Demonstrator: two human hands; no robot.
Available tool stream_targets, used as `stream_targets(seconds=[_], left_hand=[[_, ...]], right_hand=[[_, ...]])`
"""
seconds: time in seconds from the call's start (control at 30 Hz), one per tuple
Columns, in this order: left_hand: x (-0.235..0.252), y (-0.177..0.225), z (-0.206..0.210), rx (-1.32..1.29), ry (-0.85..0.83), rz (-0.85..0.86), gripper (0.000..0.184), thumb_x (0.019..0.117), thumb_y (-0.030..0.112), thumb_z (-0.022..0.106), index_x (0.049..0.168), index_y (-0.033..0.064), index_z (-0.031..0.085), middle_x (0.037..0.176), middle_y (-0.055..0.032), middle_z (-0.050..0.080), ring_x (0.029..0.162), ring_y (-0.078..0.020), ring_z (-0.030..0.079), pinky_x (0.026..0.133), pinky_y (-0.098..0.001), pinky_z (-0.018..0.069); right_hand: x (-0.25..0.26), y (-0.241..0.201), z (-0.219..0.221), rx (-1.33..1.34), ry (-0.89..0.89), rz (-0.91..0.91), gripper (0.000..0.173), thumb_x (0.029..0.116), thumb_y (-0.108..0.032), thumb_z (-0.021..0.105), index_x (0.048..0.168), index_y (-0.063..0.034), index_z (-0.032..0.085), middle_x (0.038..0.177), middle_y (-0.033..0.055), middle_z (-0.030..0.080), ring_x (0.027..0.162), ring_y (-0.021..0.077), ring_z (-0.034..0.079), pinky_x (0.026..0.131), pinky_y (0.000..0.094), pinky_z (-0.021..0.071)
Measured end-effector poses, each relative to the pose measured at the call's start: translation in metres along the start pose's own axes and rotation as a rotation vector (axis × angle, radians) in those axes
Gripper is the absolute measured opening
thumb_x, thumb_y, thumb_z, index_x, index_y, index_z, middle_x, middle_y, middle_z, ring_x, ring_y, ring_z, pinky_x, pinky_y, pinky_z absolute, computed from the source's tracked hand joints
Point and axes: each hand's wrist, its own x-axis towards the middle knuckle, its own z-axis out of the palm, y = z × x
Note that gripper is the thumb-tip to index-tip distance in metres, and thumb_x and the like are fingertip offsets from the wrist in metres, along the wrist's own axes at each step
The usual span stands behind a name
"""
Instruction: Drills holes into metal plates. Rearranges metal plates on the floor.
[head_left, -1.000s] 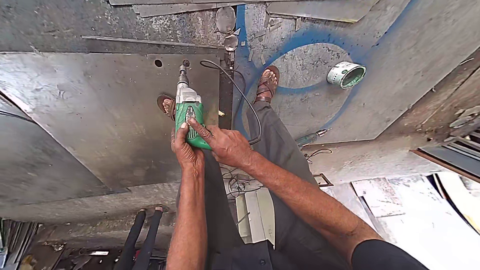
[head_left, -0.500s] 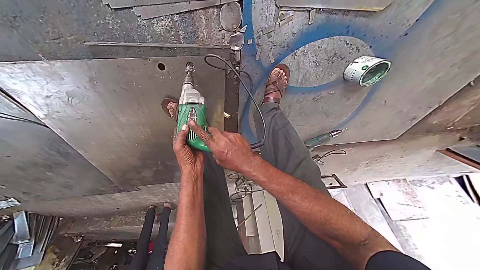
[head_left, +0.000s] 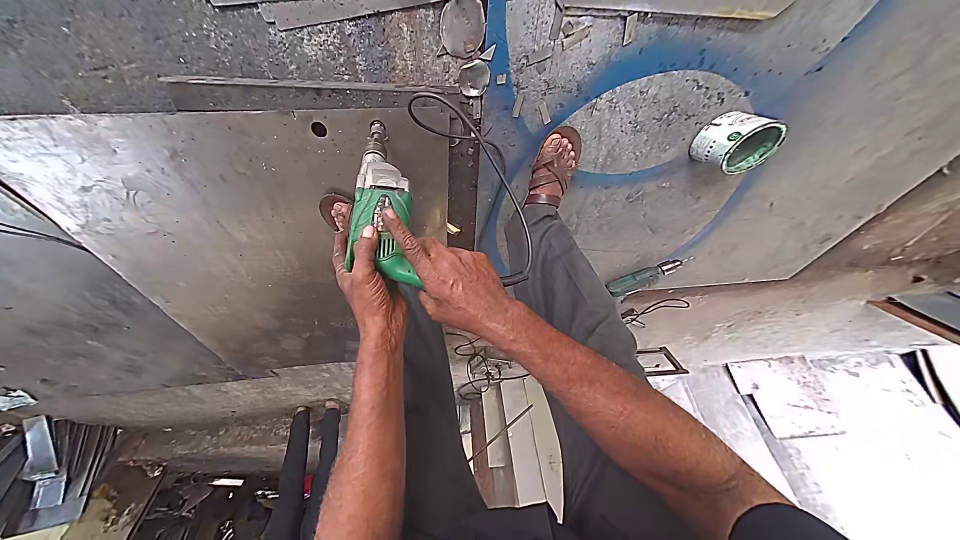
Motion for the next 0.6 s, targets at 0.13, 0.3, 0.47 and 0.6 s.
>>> stream_targets(seconds=[0.13, 0.3, 0.47, 0.6], left_hand=[[0.005, 0.006, 0.014, 0.133, -0.069, 0.184, 0.075, 0.1000, 0.027, 0.064, 0.162, 0.0202, 0.024, 0.154, -0.0086, 0.047, 0.133, -0.0252, 0.055, 0.105, -0.0488, 0.0522], [0.016, 0.026, 0.030, 0.189, -0.061, 0.280, 0.052, 0.0999, 0.013, 0.053, 0.151, 0.0116, 0.046, 0.140, -0.0090, 0.058, 0.119, -0.0213, 0.063, 0.095, -0.0439, 0.0573], [0.032, 0.042, 0.033, 0.138, -0.067, 0.292, 0.030, 0.1068, 0.027, 0.048, 0.124, 0.0059, 0.062, 0.128, -0.0088, 0.068, 0.118, -0.0215, 0.067, 0.098, -0.0439, 0.0569], [0.034, 0.045, 0.043, 0.183, 0.025, 0.264, 0.032, 0.1037, 0.037, 0.061, 0.108, 0.0072, 0.069, 0.110, -0.0087, 0.074, 0.102, -0.0222, 0.073, 0.089, -0.0437, 0.0611]], right_hand=[[0.016, -0.016, -0.015, -0.028, -0.095, 0.211, 0.105, 0.0858, -0.024, 0.072, 0.167, -0.0315, 0.006, 0.107, 0.0129, 0.063, 0.065, 0.0262, 0.064, 0.049, 0.0442, 0.0509], [0.033, -0.029, -0.032, -0.002, -0.158, 0.296, 0.111, 0.0823, -0.023, 0.076, 0.167, -0.0333, 0.005, 0.103, 0.0139, 0.064, 0.067, 0.0282, 0.065, 0.051, 0.0463, 0.0520], [0.046, -0.037, -0.036, 0.049, -0.205, 0.321, 0.113, 0.0811, -0.025, 0.077, 0.167, -0.0333, 0.003, 0.097, 0.0096, 0.066, 0.070, 0.0269, 0.067, 0.052, 0.0469, 0.0530], [0.048, -0.036, -0.037, 0.055, -0.204, 0.363, 0.110, 0.0831, -0.024, 0.075, 0.167, -0.0364, 0.004, 0.091, 0.0081, 0.068, 0.069, 0.0285, 0.067, 0.053, 0.0493, 0.0536]])
